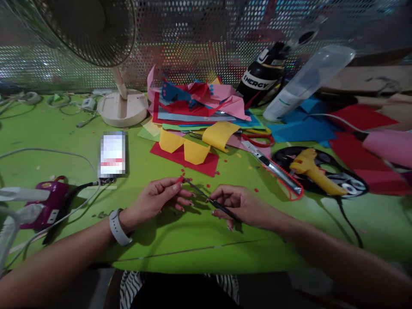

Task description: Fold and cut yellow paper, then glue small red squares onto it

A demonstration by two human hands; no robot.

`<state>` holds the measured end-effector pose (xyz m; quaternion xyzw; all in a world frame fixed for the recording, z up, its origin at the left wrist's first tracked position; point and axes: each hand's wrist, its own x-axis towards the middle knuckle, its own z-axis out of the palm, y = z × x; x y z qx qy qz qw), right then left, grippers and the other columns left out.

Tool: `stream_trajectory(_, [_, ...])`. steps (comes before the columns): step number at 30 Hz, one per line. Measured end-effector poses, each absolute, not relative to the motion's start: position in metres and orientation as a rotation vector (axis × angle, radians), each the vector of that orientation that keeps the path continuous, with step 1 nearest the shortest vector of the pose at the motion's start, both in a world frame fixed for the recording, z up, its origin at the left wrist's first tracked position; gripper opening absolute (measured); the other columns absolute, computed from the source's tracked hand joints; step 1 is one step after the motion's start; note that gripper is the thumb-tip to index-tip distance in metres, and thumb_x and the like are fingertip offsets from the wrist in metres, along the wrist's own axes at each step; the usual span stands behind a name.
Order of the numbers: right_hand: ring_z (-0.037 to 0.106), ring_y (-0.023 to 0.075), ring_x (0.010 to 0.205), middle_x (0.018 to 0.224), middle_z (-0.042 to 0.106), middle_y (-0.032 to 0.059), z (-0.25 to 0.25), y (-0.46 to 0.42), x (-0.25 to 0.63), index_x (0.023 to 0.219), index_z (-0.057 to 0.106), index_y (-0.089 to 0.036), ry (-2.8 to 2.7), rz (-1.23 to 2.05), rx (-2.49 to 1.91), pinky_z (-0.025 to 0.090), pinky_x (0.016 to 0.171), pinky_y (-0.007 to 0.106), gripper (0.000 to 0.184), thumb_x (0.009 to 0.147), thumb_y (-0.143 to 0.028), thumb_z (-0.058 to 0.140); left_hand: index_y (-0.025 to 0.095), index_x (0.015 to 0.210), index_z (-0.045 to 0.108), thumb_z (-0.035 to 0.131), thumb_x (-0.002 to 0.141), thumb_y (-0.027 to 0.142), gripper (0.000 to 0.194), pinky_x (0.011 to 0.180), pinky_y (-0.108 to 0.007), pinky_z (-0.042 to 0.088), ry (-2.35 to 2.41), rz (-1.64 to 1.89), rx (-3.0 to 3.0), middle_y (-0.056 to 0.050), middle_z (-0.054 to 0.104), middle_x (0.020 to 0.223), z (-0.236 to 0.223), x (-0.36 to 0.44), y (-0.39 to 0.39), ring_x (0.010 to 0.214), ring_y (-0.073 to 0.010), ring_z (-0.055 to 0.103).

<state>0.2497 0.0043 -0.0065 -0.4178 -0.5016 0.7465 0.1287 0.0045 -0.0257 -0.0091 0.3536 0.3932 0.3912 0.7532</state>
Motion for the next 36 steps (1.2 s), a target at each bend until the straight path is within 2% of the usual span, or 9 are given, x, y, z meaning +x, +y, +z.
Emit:
stream_trajectory(16, [0.056, 0.0044, 0.043, 0.060, 0.056, -0.0090, -0.0008, 0.0042, 0.2513, 0.088, 0.056, -0.018, -1.504, 2.197, -1.215, 0.048, 0.040, 0.015, 0.050, 0.059, -0.042, 0.089, 0.019, 0.121, 0.065, 0.063, 0.092, 0.036, 0.033, 0.070, -0.024, 0.055, 0.862, 0.854, 0.821, -0.009, 0.075, 0.103, -0.0122, 0.0047, -0.0263, 0.083, -0.0139, 0.072])
stream_trajectory(25, [0.056, 0.0048, 0.043, 0.059, 0.056, -0.0093, 0.0002, 0.0038, 0.2487, 0.088, 0.056, -0.017, -1.499, 2.199, -1.226, 0.048, 0.040, 0.016, 0.052, 0.057, -0.043, 0.089, 0.019, 0.115, 0.067, 0.072, 0.085, 0.039, 0.037, 0.070, -0.023, 0.056, 0.833, 0.857, 0.779, -0.008, 0.075, 0.099, -0.0091, 0.0062, -0.0274, 0.082, -0.0139, 0.073])
stream_trajectory(36, [0.055, 0.0048, 0.044, 0.061, 0.056, -0.0088, -0.0041, 0.0027, 0.2497, 0.089, 0.057, -0.018, -1.505, 2.200, -1.218, 0.049, 0.041, 0.017, 0.052, 0.058, -0.047, 0.088, 0.018, 0.117, 0.065, 0.066, 0.091, 0.033, 0.030, 0.069, -0.024, 0.056, 0.845, 0.845, 0.797, -0.009, 0.075, 0.102, -0.0104, 0.0052, -0.0265, 0.083, -0.0144, 0.073])
